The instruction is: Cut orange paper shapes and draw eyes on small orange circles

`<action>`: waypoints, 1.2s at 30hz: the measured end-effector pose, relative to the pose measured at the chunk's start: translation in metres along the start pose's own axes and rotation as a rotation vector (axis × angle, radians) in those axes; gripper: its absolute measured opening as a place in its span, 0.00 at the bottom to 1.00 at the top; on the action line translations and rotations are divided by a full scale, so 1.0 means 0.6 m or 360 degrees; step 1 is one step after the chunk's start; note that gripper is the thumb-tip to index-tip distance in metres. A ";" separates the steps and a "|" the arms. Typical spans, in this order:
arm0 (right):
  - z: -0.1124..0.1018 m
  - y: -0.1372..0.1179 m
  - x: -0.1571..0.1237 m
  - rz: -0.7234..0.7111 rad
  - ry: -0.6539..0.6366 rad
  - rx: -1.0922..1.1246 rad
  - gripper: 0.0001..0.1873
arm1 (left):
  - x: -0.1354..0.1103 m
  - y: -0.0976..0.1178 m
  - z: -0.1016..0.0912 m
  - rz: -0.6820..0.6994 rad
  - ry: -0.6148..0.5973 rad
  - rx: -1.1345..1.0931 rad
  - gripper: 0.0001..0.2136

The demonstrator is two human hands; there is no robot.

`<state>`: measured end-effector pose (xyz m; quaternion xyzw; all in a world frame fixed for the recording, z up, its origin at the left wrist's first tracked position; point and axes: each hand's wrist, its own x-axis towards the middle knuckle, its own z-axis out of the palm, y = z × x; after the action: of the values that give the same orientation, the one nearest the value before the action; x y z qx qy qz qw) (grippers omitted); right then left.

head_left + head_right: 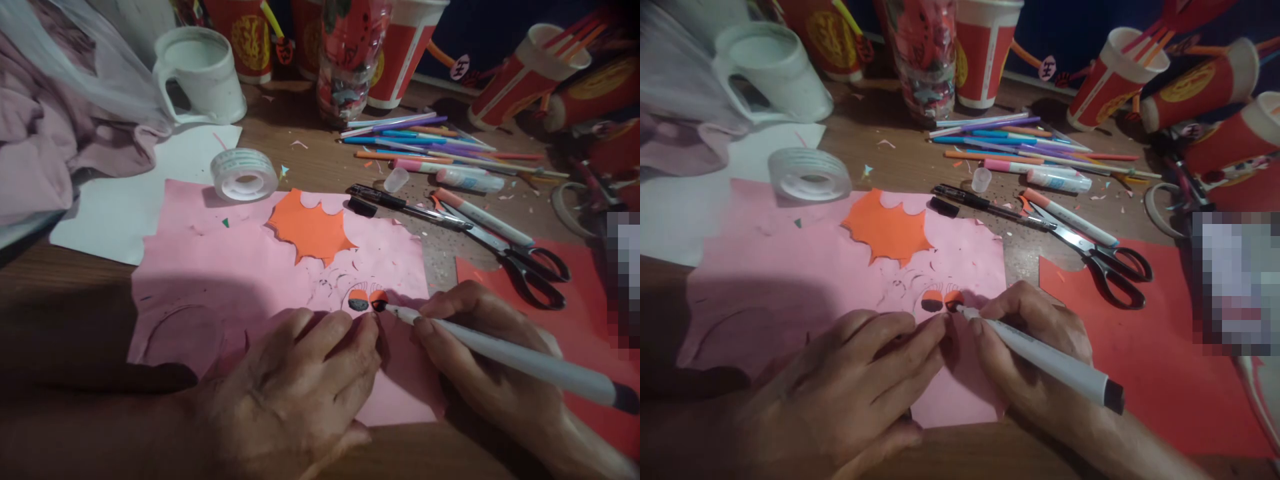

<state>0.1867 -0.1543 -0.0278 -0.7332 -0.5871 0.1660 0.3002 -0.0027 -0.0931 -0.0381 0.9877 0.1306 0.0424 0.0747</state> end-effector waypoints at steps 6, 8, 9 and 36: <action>0.000 -0.001 0.002 -0.0024 -0.0043 0.0033 0.06 | 0.000 -0.001 0.001 0.0009 0.0040 -0.0037 0.20; 0.000 -0.001 0.002 -0.0045 -0.0052 0.0037 0.06 | 0.000 -0.001 0.002 0.0023 0.0031 -0.0050 0.20; 0.000 0.000 0.002 -0.0051 -0.0046 0.0037 0.06 | 0.000 -0.002 0.002 0.0027 0.0027 -0.0050 0.21; -0.007 -0.002 -0.001 0.0170 0.0098 0.0052 0.04 | 0.001 0.000 -0.002 -0.0007 0.0007 -0.0025 0.21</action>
<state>0.1883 -0.1557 -0.0241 -0.7632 -0.5348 0.1688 0.3208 -0.0021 -0.0926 -0.0368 0.9867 0.1326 0.0455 0.0821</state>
